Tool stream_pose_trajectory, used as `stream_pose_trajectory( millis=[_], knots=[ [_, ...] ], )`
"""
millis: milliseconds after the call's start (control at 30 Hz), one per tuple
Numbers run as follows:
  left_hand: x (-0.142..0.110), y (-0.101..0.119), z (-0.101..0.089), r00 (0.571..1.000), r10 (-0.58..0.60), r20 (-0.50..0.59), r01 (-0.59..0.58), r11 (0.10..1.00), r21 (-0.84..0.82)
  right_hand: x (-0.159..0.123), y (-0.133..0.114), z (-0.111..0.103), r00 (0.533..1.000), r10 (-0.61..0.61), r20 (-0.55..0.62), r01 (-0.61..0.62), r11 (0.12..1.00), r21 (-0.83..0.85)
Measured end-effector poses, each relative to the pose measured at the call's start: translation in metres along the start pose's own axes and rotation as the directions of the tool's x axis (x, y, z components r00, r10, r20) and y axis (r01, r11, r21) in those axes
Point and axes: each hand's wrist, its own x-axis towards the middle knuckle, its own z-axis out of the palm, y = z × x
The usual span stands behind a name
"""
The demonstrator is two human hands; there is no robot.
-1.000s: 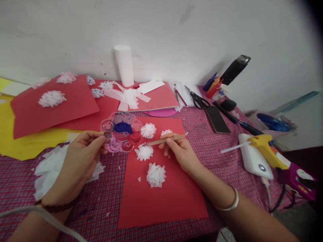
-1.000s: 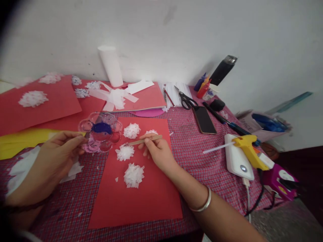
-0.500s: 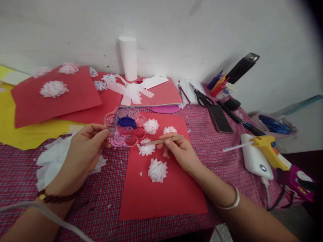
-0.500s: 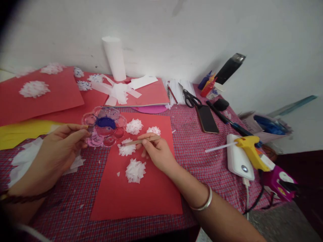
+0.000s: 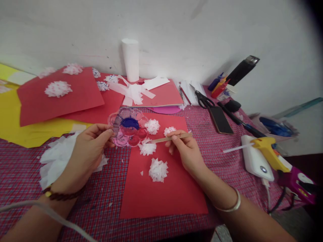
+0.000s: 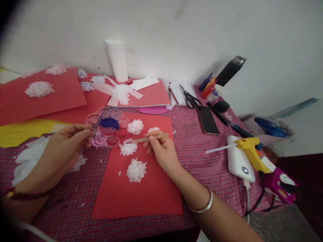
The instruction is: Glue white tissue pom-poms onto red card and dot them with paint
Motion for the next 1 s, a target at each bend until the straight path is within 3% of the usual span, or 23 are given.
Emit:
stream_pose_trajectory(
  millis=[100, 267, 700, 867, 1000],
  knots=[
    [0.0007, -0.0022, -0.0003, 1.000, 0.011, 0.008, -0.011, 1.000, 0.025, -0.0026, -0.0020, -0.0015, 1.000, -0.018, -0.024, 0.019, 0.999, 0.044],
    [-0.0012, -0.0057, -0.0010, 0.999, 0.021, 0.039, -0.024, 0.997, 0.069, -0.0073, -0.0023, 0.0035, 0.995, -0.047, 0.090, 0.047, 0.999, 0.002],
    [-0.0052, -0.0087, 0.0011, 0.996, 0.042, 0.076, -0.049, 0.994, 0.099, -0.0099, -0.0009, 0.0075, 0.976, 0.032, 0.215, -0.030, 0.999, -0.011],
    [-0.0067, -0.0061, -0.0004, 0.997, 0.039, 0.069, -0.045, 0.994, 0.101, -0.0083, 0.0001, 0.0056, 0.986, 0.008, 0.165, -0.020, 0.997, 0.070],
    [-0.0026, -0.0043, -0.0012, 1.000, 0.015, 0.008, -0.015, 1.000, -0.007, -0.0052, 0.0009, 0.0023, 0.998, 0.033, 0.055, -0.042, 0.985, 0.169]
  ],
)
